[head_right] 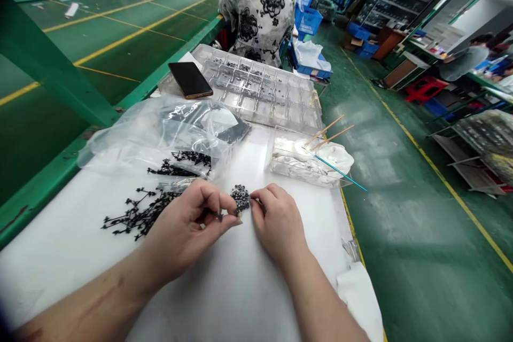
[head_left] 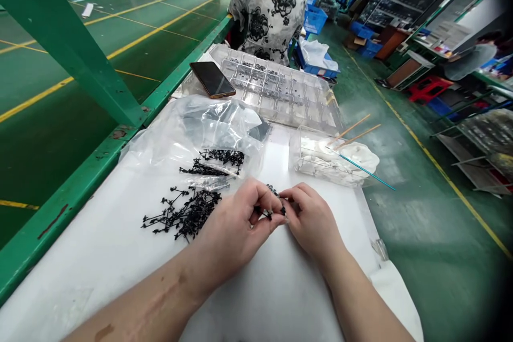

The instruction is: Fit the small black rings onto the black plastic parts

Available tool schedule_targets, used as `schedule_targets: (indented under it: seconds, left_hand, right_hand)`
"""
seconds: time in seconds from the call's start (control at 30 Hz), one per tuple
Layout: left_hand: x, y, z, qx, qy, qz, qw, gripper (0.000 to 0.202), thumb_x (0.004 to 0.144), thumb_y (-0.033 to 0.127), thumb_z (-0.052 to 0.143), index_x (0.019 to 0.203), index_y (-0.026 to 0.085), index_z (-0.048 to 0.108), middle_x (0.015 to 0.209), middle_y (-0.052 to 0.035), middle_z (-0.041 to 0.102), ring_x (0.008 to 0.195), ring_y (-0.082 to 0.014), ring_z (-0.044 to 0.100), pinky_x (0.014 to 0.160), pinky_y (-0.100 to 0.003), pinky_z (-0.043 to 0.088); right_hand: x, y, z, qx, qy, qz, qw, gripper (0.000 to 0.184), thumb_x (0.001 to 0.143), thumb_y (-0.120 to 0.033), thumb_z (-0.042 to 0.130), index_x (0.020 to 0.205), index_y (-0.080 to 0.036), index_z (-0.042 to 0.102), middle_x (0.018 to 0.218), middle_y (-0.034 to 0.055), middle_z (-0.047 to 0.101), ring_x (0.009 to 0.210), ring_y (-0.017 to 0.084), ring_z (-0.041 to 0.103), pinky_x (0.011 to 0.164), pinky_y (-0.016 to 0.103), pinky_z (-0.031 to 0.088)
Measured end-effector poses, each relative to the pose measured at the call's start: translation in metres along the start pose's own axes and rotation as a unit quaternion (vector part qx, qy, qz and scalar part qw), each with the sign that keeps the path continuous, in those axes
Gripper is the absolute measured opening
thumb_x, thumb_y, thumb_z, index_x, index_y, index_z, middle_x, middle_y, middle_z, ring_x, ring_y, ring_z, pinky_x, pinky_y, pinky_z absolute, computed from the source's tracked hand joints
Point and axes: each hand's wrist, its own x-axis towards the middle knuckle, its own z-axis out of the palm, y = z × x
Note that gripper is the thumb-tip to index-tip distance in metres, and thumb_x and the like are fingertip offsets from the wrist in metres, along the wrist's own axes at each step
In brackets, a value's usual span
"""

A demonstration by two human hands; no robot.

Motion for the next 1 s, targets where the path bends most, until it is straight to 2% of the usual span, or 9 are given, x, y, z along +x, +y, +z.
schedule_targets:
  seconds: [0.07,0.13,0.27,0.3,0.37,0.43,0.6,1.0]
  left_hand:
    - [-0.001,0.000,0.001,0.009,-0.009,0.003,1.000,0.034,0.097,0.012,0.070,0.089,0.027,0.041,0.094,0.0068,0.073,0.058,-0.0085,0.046,0.057,-0.022,0.042]
    - [-0.001,0.000,0.002,0.019,-0.019,0.011,1.000,0.034,0.097,0.011,0.070,0.089,0.027,0.041,0.093,0.0065,0.074,0.057,-0.0087,0.047,0.057,-0.022,0.043]
    - [-0.001,0.001,0.003,0.029,-0.033,0.023,0.999,0.036,0.097,0.010,0.071,0.090,0.027,0.041,0.095,0.0058,0.076,0.065,-0.0105,0.059,0.061,-0.023,0.045]
    - [-0.001,0.001,0.003,0.030,-0.036,0.022,0.999,0.036,0.097,0.010,0.071,0.090,0.027,0.041,0.096,0.0057,0.076,0.068,-0.0111,0.061,0.063,-0.024,0.046]
    - [0.000,0.000,0.004,0.030,-0.043,0.026,0.998,0.035,0.097,0.009,0.071,0.090,0.027,0.041,0.095,0.0056,0.077,0.070,-0.0120,0.064,0.064,-0.024,0.047]
    - [0.000,-0.001,0.005,0.035,-0.045,0.034,0.998,0.035,0.096,0.009,0.070,0.091,0.027,0.041,0.094,0.0057,0.077,0.068,-0.0120,0.063,0.063,-0.024,0.046]
    - [-0.001,-0.005,0.005,0.046,-0.046,0.060,0.996,0.032,0.097,0.008,0.070,0.094,0.028,0.044,0.092,0.0065,0.074,0.067,-0.0113,0.061,0.063,-0.023,0.046]
    - [-0.003,-0.003,0.005,0.055,-0.056,0.049,0.996,0.032,0.099,0.007,0.068,0.094,0.028,0.043,0.095,0.0071,0.073,0.078,-0.0120,0.067,0.070,-0.023,0.049]
  right_hand:
    - [0.000,-0.003,-0.003,0.051,0.019,0.021,0.998,0.012,0.094,-0.017,0.062,0.088,-0.021,0.072,0.086,0.0048,0.069,0.077,0.021,0.064,0.071,0.036,0.050]
    - [-0.003,-0.005,-0.008,0.158,0.055,0.053,0.984,0.007,0.093,-0.021,0.068,0.087,-0.022,0.072,0.087,0.0045,0.072,0.076,0.019,0.065,0.070,0.034,0.052]
    - [-0.015,-0.010,-0.019,0.408,0.098,0.112,0.901,0.007,0.092,-0.026,0.082,0.092,-0.024,0.076,0.091,0.0037,0.076,0.075,0.017,0.070,0.067,0.031,0.056]
    - [-0.018,-0.012,-0.022,0.444,0.094,0.114,0.884,0.007,0.091,-0.025,0.084,0.094,-0.025,0.077,0.090,0.0032,0.076,0.074,0.017,0.070,0.066,0.030,0.056]
    - [-0.022,-0.015,-0.026,0.480,0.077,0.096,0.868,0.009,0.093,-0.022,0.084,0.100,-0.027,0.080,0.090,0.0032,0.076,0.077,0.018,0.071,0.067,0.030,0.057]
    - [-0.024,-0.018,-0.030,0.476,0.066,0.062,0.875,0.012,0.095,-0.019,0.081,0.103,-0.029,0.082,0.092,0.0041,0.074,0.085,0.019,0.071,0.071,0.031,0.058]
    - [-0.022,-0.024,-0.030,0.405,0.052,0.000,0.913,0.018,0.094,-0.013,0.080,0.103,-0.029,0.082,0.099,0.0045,0.068,0.093,0.018,0.067,0.077,0.030,0.058]
    - [-0.021,-0.027,-0.028,0.382,0.024,-0.007,0.924,0.013,0.096,-0.018,0.079,0.104,-0.028,0.082,0.098,0.0059,0.066,0.091,0.020,0.067,0.074,0.033,0.060]
